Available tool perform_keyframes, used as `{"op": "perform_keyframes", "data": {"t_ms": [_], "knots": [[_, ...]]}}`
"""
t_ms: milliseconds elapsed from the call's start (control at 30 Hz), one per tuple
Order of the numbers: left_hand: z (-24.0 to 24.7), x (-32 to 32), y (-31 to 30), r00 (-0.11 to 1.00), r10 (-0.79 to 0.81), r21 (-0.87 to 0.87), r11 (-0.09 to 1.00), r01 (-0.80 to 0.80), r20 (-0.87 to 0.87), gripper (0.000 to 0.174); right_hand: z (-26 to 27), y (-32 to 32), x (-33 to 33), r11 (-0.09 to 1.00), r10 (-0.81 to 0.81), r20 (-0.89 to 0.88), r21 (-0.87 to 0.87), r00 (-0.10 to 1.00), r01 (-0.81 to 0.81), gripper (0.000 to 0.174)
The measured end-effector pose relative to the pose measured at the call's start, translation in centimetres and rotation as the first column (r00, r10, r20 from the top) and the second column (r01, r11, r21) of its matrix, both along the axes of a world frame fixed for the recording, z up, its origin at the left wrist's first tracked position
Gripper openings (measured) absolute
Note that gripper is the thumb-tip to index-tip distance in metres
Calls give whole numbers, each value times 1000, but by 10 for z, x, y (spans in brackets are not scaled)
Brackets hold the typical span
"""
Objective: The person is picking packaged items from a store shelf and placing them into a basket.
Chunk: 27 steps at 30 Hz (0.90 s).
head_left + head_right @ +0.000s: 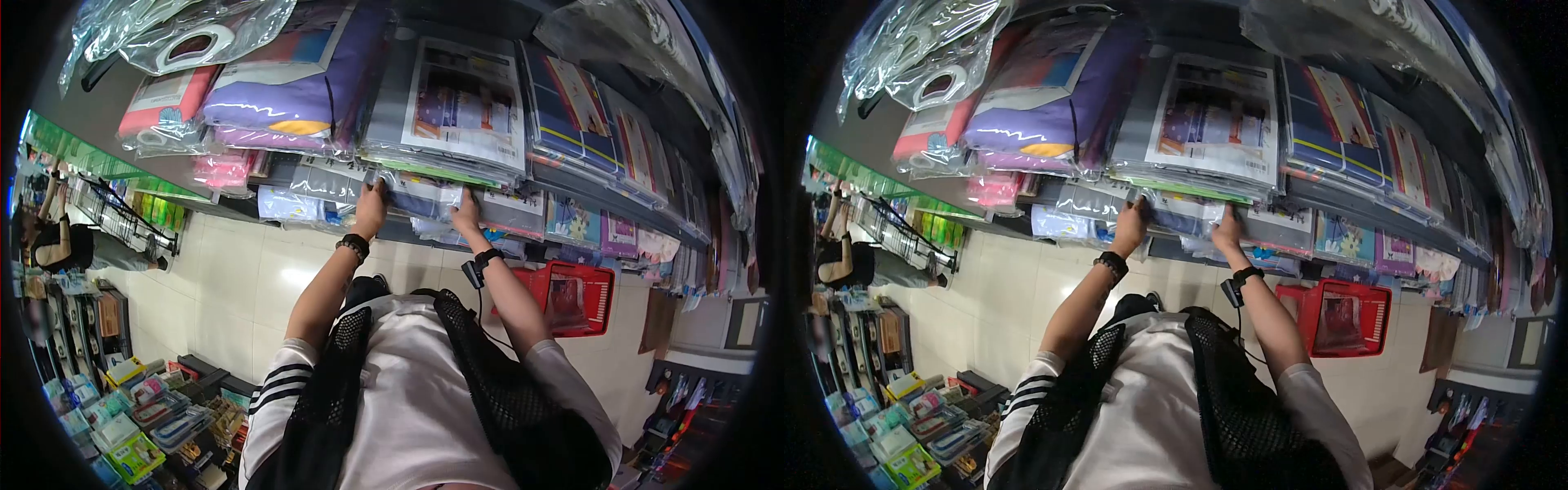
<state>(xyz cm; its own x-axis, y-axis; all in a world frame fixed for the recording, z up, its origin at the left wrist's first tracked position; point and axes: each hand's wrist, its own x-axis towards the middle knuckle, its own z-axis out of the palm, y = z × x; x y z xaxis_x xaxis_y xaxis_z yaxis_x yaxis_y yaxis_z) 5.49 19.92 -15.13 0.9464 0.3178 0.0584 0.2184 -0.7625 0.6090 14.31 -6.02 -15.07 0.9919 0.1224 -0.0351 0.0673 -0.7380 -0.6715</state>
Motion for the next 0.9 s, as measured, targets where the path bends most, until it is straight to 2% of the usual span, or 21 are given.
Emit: {"op": "perform_keyframes", "data": {"t_ms": [67,100,167,200,267,300,333,367,400,467,500,567,600,633,667,700,733,767,800,867,900], "knots": [[5,-8,-10,999,50,29,998,-50,4,67,10,4,-8,988,56,83,-149,995,-43,66],[21,-14,-16,999,38,31,999,-38,2,67,13,7,-10,988,63,11,-144,998,-60,70],[66,-26,-29,990,30,207,978,0,-141,64,65,13,-35,976,100,6,-193,995,-97,70],[74,-28,-33,989,16,210,978,15,-144,64,82,13,-47,960,147,-1,-242,989,-143,70],[82,-29,-40,995,-72,404,910,97,-76,63,72,4,-55,934,197,39,-312,980,-175,63],[67,-27,-35,979,-192,446,871,204,-73,60,63,-3,-56,886,319,-64,-334,945,-322,59],[55,-25,-34,976,-206,444,869,219,-77,60,59,-10,-59,820,430,-169,-338,887,-462,55],[44,-23,-34,970,-229,490,839,236,-76,61,56,-17,-62,792,480,-126,-363,868,-491,50],[48,-21,-37,965,-253,536,806,252,-73,62,55,-24,-62,799,468,-129,-362,874,-481,50],[55,-17,-48,965,-254,558,793,246,-66,52,55,-41,-60,813,549,-140,-139,824,-566,50],[63,-15,-57,971,-236,433,873,225,-27,48,53,-51,-62,821,538,-145,-136,831,-555,50],[57,-15,-66,962,-274,161,950,268,15,39,41,-76,-69,872,489,-278,150,827,-466,46],[48,-16,-70,958,-286,161,946,280,13,39,33,-90,-72,874,476,-340,285,811,-393,44],[38,-18,-74,936,-285,-181,951,250,-205,41,16,-107,-79,877,463,-360,319,810,-359,42],[30,-23,-74,852,-336,-483,868,114,-402,44,2,-125,-87,889,442,-357,297,823,-348,43],[24,-30,-70,807,-327,-761,612,-215,-491,48,-13,-142,-95,900,422,-352,275,835,-339,44],[9,-33,-64,806,-326,-759,615,-215,-493,48,-36,-161,-105,895,404,-320,332,857,-298,43],[-11,-36,-56,840,-219,-854,295,-429,-497,51,-57,-179,-115,885,381,-289,388,878,-257,43],[-30,-37,-46,838,-115,-835,-83,-544,-534,54,-67,-195,-125,886,377,-291,390,879,-250,43],[-74,-36,-16,924,63,-914,-185,-361,-378,109,-82,-225,-149,923,158,-619,370,769,107,41],[-53,-37,-17,911,166,-922,-161,-353,-378,111,-90,-237,-162,922,150,-622,369,768,119,41]]}}
